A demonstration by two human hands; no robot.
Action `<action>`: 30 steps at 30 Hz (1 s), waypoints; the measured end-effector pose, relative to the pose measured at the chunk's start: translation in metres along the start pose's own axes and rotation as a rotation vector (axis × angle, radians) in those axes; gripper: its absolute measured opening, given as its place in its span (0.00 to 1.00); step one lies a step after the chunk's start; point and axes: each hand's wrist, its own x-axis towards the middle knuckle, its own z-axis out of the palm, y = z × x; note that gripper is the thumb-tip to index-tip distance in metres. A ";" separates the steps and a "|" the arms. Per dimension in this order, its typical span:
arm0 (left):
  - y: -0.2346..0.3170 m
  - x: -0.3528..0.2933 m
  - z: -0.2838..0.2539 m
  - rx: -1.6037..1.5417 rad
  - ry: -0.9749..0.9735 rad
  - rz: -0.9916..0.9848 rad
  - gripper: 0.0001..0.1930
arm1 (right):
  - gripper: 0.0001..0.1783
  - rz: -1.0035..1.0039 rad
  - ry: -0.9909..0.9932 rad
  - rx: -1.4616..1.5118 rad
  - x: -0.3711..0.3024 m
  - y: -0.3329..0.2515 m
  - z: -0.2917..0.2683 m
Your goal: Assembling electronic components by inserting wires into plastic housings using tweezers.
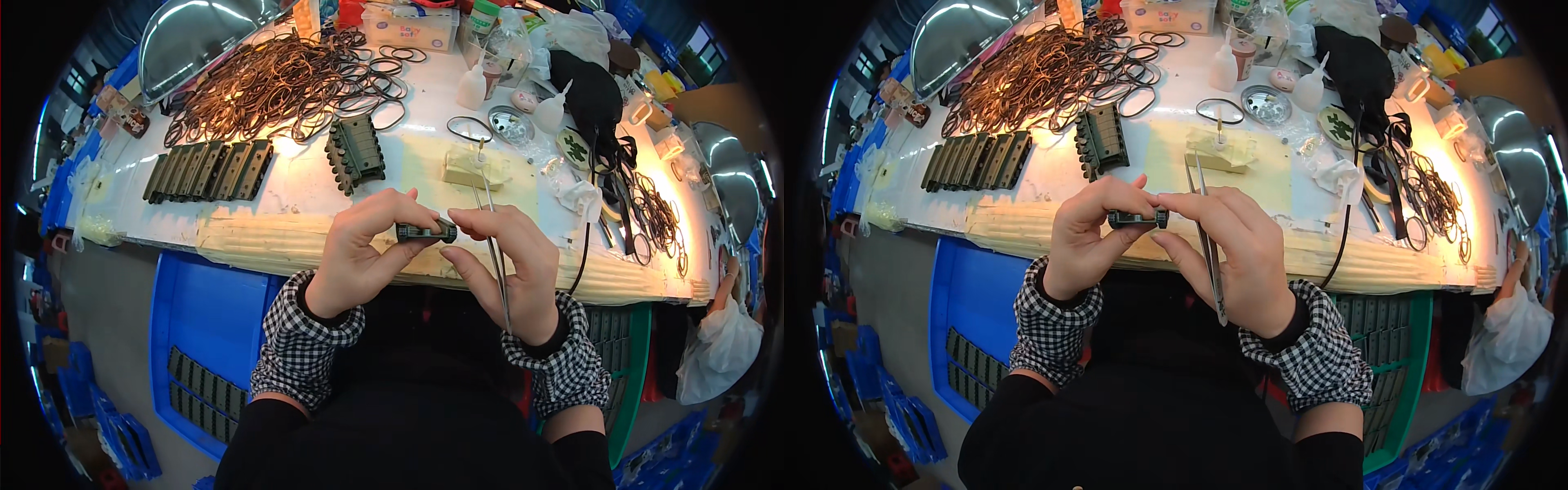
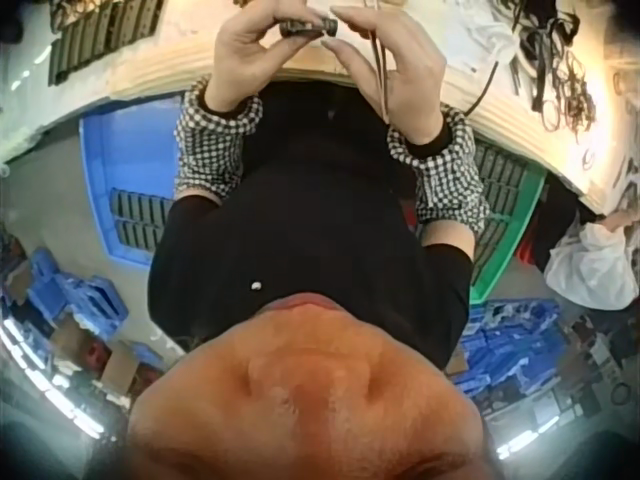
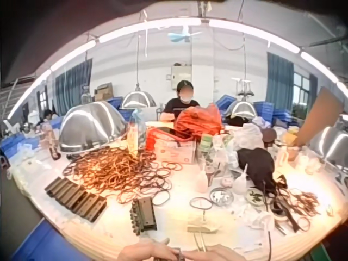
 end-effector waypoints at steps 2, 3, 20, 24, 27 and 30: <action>0.003 0.000 0.000 0.000 -0.028 -0.012 0.11 | 0.19 0.023 -0.008 0.024 0.000 -0.001 0.001; 0.002 0.000 0.000 0.007 -0.048 0.003 0.11 | 0.19 0.035 -0.015 0.030 0.000 -0.003 0.001; -0.002 -0.017 0.002 -0.258 0.029 -0.166 0.16 | 0.13 0.191 -0.055 0.103 0.002 0.005 -0.001; -0.008 -0.023 0.004 -0.314 0.046 -0.178 0.18 | 0.13 0.233 -0.073 0.145 0.000 0.004 -0.001; -0.008 -0.021 0.010 -0.489 0.102 -0.172 0.19 | 0.12 0.382 -0.096 0.302 0.003 0.000 -0.003; -0.013 -0.023 0.013 -0.666 0.116 -0.203 0.20 | 0.11 0.553 -0.089 0.475 0.008 0.000 -0.006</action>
